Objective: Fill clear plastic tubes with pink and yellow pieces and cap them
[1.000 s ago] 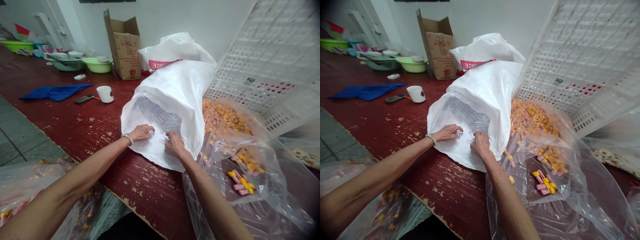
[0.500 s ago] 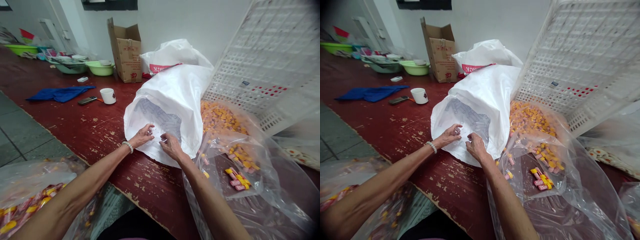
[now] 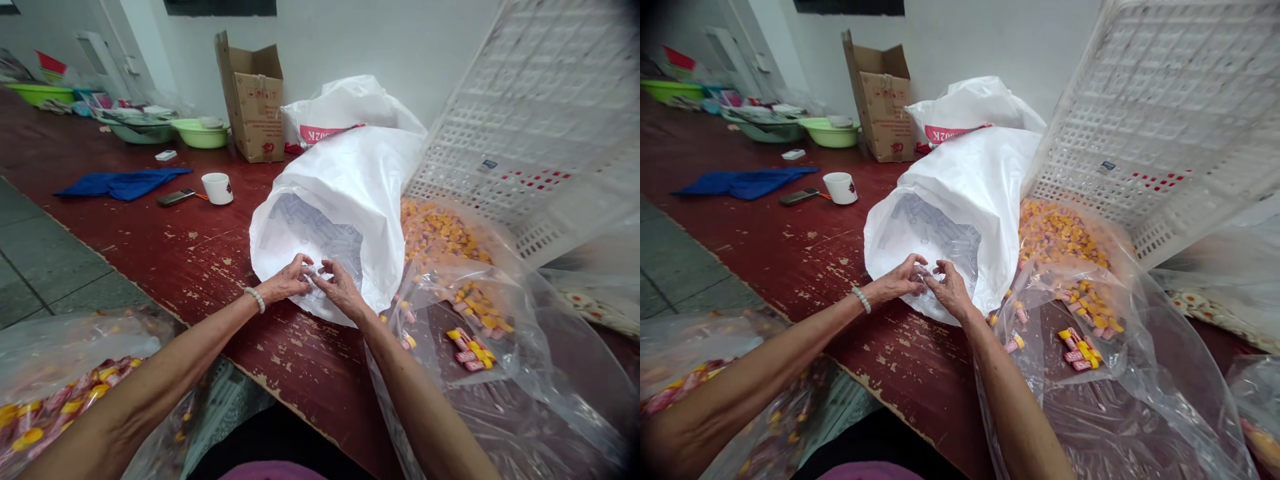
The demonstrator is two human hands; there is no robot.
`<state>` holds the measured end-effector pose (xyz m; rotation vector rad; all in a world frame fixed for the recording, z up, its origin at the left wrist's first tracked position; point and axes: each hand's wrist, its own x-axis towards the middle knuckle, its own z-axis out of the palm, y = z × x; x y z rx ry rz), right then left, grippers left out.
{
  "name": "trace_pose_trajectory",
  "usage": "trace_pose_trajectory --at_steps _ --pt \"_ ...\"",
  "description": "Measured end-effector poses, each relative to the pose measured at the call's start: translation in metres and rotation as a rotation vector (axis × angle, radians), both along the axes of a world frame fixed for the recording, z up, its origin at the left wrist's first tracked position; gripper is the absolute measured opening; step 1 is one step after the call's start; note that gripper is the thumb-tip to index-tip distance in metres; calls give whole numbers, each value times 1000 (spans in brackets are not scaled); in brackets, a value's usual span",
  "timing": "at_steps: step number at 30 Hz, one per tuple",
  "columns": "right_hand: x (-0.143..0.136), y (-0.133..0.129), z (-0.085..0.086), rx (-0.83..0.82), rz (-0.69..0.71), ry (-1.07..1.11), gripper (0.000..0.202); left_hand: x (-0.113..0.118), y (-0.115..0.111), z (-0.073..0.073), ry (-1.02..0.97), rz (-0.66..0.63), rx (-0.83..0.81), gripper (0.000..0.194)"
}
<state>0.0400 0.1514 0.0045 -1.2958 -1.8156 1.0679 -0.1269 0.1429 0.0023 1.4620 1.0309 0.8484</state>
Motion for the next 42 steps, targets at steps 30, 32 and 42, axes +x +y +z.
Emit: trace_pose_trajectory --at_steps 30,32,42 --pt "6 -15 -25 135 -29 127 36 5 -15 12 593 -2 299 27" --pt "8 -16 -30 97 -52 118 39 4 -14 1 353 47 195 30" --pt "10 -17 -27 82 -103 174 36 30 -24 -18 -464 43 -125 29"
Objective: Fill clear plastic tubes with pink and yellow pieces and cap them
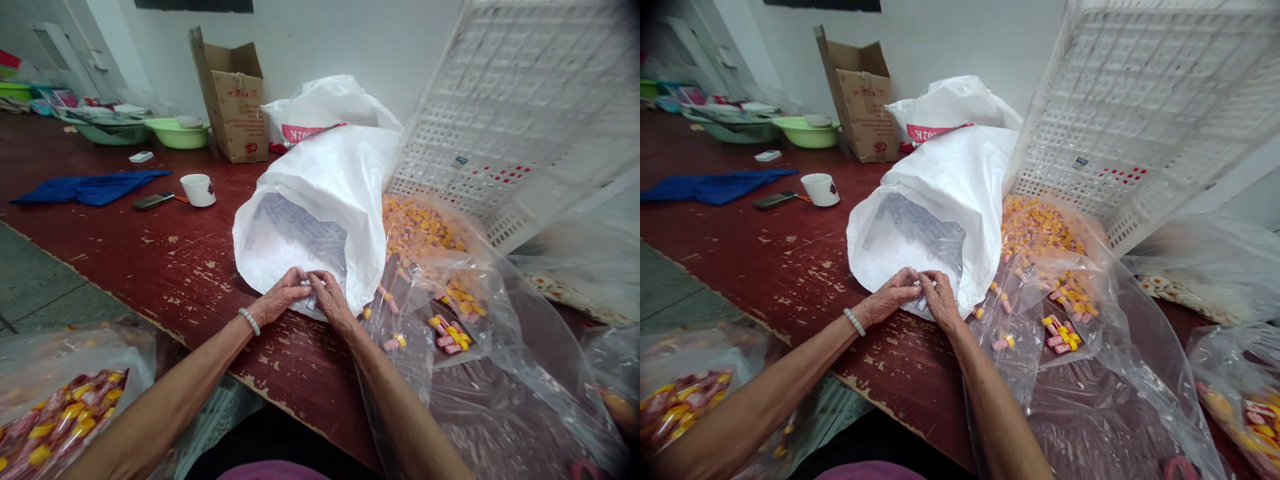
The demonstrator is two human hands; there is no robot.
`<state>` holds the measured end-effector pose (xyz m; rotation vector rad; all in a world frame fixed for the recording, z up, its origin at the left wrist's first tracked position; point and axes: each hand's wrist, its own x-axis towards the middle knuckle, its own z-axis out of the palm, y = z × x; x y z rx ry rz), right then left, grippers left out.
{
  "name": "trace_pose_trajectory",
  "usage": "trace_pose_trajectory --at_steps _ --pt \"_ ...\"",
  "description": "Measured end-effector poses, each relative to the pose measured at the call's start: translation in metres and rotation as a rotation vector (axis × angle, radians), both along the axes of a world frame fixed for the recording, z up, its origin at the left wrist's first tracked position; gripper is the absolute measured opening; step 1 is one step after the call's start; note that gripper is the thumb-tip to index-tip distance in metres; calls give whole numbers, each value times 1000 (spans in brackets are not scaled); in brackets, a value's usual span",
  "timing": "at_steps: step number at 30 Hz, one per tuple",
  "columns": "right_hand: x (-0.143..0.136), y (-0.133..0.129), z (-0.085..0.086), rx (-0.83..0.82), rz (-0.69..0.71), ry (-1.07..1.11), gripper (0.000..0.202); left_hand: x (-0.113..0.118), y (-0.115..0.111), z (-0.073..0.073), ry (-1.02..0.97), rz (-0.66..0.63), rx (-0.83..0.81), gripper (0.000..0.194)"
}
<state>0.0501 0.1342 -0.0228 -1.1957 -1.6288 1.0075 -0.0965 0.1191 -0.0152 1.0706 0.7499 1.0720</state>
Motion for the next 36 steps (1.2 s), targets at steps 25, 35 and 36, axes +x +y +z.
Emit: trace_pose_trajectory --at_steps 25,35,36 --pt "-5 38 31 296 -271 -890 33 -17 -9 17 -290 85 -316 44" --pt "11 52 21 149 -219 -931 27 -19 -10 22 -67 238 -182 43" --pt "11 52 22 138 -210 -894 28 -19 -10 21 -70 247 -194 46"
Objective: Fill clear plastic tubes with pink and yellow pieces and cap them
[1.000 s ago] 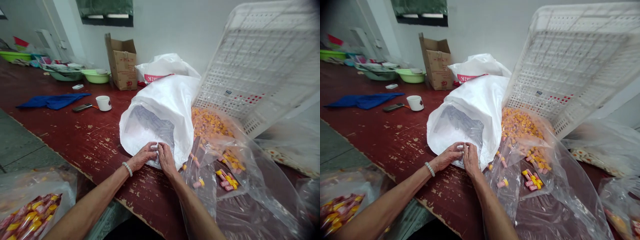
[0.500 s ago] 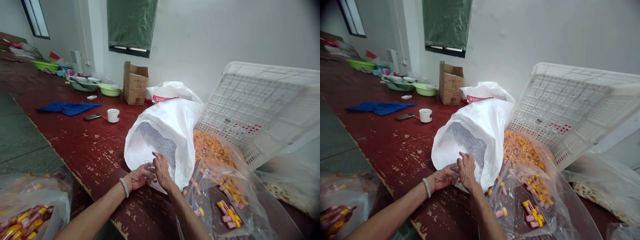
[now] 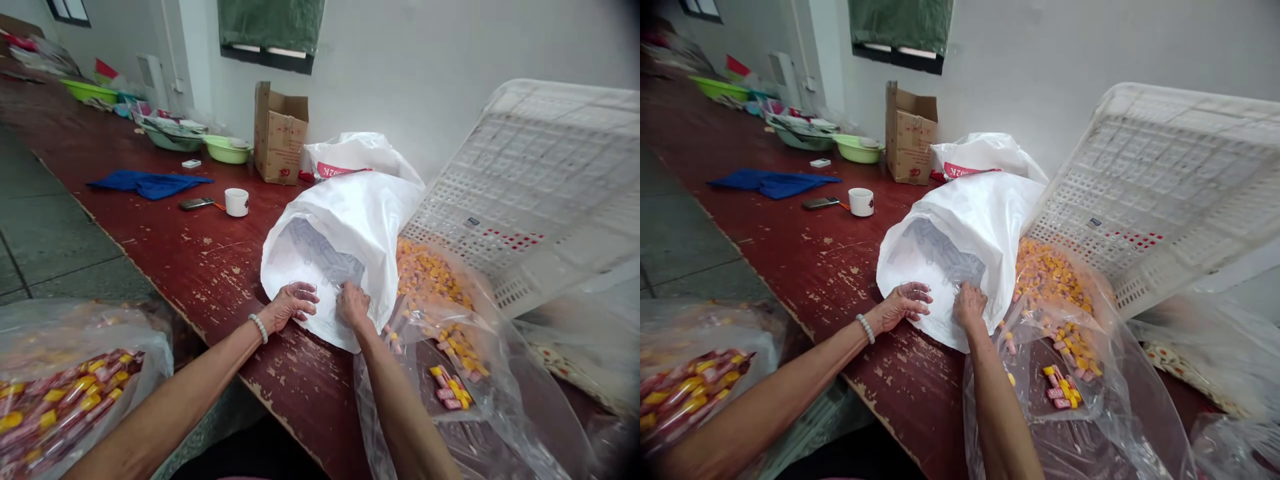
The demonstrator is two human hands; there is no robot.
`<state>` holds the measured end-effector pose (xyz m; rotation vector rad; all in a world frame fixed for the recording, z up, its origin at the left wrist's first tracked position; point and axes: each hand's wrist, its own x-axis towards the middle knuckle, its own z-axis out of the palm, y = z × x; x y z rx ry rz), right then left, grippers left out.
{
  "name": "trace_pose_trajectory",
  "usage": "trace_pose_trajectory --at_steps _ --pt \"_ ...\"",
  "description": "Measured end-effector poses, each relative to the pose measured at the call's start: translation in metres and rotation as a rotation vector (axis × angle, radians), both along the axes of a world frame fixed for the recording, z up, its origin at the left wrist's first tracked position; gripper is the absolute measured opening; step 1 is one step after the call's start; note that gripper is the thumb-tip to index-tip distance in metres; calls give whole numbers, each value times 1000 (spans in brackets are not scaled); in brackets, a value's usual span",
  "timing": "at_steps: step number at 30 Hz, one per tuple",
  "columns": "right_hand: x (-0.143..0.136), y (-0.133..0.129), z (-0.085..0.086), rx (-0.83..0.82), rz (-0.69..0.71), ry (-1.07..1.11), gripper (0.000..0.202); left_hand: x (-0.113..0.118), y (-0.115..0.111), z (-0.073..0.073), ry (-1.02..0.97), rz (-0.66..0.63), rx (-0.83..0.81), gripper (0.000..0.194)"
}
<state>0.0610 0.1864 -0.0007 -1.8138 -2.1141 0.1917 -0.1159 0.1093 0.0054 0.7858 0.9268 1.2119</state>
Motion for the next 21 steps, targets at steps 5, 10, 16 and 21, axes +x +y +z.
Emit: trace_pose_trajectory --at_steps 5,10,16,21 --pt "-3 -17 10 -25 99 266 36 1 -3 -3 1 64 -26 42" --pt "-15 -54 20 -137 276 765 41 11 -9 -1 59 107 118 41" --pt "-11 -78 25 -153 279 1021 34 18 -20 10 232 72 239 42" --pt "-4 -88 19 -84 242 970 34 23 -31 14 362 35 310 56"
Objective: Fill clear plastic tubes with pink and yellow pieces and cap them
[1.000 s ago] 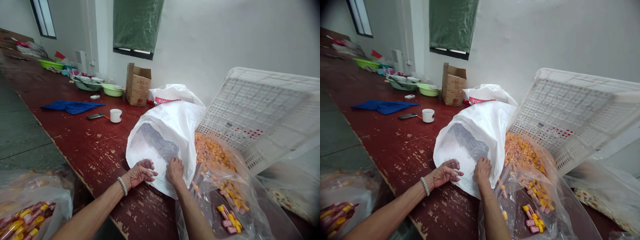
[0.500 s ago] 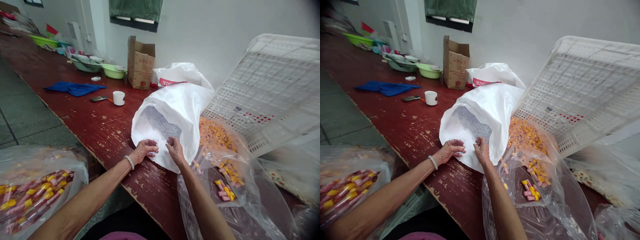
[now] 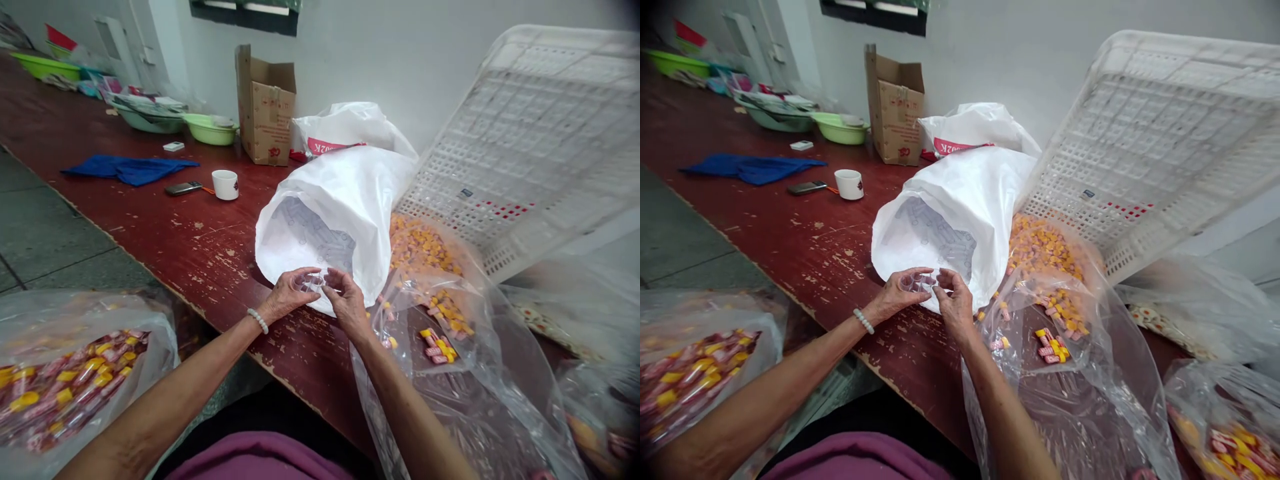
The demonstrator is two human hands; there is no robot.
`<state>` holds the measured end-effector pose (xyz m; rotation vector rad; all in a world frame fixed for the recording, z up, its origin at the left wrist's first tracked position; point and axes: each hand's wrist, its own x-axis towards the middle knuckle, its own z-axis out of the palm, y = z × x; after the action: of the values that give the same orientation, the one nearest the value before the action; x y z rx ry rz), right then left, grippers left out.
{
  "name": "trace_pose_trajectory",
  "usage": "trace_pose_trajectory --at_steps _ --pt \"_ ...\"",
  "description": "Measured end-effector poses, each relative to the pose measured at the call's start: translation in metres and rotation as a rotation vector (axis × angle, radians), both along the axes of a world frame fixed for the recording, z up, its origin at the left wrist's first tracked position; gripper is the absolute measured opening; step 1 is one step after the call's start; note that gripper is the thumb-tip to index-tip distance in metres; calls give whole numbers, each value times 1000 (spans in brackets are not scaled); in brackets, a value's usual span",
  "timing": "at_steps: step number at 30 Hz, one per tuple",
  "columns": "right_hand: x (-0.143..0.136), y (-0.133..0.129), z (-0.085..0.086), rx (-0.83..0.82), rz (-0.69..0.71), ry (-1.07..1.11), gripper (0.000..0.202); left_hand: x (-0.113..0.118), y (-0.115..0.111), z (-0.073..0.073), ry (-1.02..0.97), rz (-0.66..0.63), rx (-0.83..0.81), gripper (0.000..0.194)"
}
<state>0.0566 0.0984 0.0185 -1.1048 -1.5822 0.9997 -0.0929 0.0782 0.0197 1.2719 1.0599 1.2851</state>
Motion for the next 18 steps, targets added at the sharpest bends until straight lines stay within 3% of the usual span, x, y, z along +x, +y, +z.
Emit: trace_pose_trajectory --at_steps 6,13,18 --pt "-4 -19 -6 164 -104 -125 55 22 1 -13 91 57 120 57" --pt "-4 -46 0 -38 -83 -87 67 35 -1 -25 148 113 175 53" --pt "16 -59 17 10 -112 -143 61 51 -7 -25 37 139 114 56"
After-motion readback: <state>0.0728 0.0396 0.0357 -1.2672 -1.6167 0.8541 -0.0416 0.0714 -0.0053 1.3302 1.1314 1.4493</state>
